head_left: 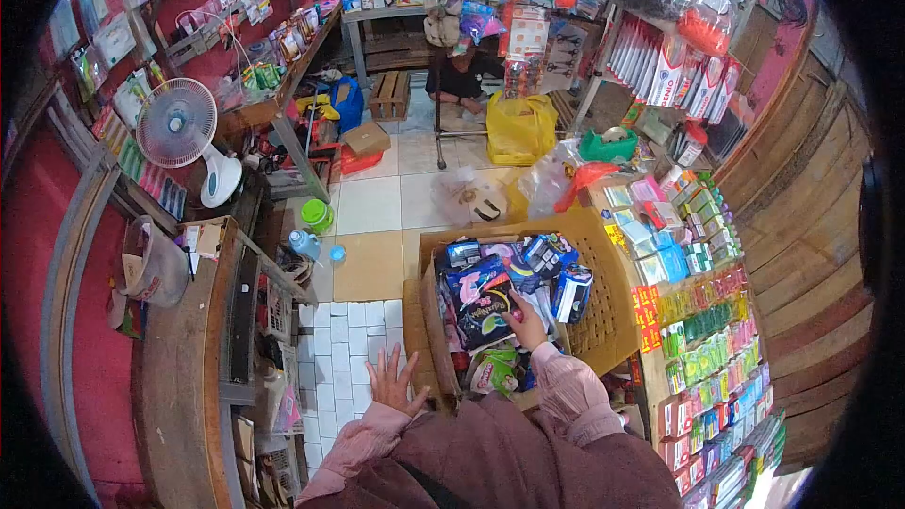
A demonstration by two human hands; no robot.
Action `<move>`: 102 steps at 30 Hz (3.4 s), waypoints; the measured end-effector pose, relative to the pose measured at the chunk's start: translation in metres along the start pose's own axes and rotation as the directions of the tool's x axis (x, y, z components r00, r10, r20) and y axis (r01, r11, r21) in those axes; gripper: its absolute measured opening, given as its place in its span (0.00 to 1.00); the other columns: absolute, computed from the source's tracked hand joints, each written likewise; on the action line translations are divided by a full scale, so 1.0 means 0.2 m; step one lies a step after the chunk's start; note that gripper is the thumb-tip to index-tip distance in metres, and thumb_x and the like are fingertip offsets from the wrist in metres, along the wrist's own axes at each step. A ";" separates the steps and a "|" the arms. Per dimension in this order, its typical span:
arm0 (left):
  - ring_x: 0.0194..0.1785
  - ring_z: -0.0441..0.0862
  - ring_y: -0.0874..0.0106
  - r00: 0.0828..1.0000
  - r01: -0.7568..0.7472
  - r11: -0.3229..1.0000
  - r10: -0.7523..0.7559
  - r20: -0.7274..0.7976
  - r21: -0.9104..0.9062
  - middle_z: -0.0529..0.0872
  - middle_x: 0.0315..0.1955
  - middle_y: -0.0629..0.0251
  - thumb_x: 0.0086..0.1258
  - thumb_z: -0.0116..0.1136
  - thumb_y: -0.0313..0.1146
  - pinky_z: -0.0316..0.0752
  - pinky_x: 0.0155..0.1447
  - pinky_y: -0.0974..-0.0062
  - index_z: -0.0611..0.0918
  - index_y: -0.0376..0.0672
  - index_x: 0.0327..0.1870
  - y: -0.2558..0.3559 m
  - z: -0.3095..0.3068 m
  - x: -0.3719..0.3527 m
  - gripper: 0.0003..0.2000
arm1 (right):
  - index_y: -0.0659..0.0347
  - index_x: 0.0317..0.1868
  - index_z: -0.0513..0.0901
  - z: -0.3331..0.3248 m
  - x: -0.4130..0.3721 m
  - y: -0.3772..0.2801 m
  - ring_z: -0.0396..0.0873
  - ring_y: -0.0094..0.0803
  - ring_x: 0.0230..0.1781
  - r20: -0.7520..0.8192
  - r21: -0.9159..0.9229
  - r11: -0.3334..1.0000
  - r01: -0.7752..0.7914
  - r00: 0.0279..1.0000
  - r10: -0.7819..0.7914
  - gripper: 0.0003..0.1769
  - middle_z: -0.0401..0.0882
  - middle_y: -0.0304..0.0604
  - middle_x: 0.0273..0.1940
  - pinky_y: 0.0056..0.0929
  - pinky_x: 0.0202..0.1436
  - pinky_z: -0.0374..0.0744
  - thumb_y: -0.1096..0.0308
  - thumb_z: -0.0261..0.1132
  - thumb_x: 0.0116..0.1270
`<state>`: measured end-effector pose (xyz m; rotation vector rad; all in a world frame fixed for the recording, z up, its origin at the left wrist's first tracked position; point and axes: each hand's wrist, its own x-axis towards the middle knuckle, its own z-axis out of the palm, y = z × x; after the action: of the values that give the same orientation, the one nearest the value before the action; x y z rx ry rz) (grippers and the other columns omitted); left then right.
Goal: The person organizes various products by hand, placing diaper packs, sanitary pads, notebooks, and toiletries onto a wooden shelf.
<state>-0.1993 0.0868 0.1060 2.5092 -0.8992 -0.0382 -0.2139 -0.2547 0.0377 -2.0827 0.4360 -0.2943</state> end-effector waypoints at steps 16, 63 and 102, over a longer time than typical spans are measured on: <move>0.74 0.43 0.43 1.000 0.017 1.000 -0.017 -0.018 0.013 0.52 0.72 0.53 0.60 0.60 0.52 0.35 0.68 0.31 0.63 0.56 0.70 -0.01 -0.02 0.00 0.36 | 0.52 0.66 0.69 0.00 0.00 -0.02 0.73 0.47 0.59 -0.022 -0.022 1.000 -0.003 1.000 0.003 0.33 0.74 0.54 0.59 0.34 0.61 0.70 0.58 0.68 0.61; 0.74 0.42 0.42 0.997 0.080 0.997 -0.079 -0.023 0.019 0.51 0.72 0.52 0.59 0.62 0.49 0.36 0.68 0.33 0.63 0.51 0.70 0.02 -0.07 -0.04 0.37 | 0.55 0.63 0.73 0.01 0.05 0.09 0.77 0.41 0.55 0.024 0.097 0.994 -0.054 0.998 0.052 0.31 0.75 0.56 0.58 0.32 0.56 0.74 0.63 0.70 0.59; 0.51 0.81 0.60 0.795 0.308 -0.177 -0.492 0.355 -0.935 0.80 0.52 0.55 0.66 0.60 0.39 0.79 0.54 0.63 0.69 0.39 0.63 -0.28 -0.25 0.03 0.26 | 0.62 0.52 0.81 -0.39 -0.28 0.41 0.79 0.26 0.38 -0.159 0.258 0.930 -0.263 0.938 0.309 0.18 0.83 0.42 0.41 0.23 0.46 0.76 0.66 0.65 0.63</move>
<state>-0.1526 0.1419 0.1270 1.1174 0.2193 -0.5397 -0.3089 -0.3312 0.0062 -1.7380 0.7812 -0.3607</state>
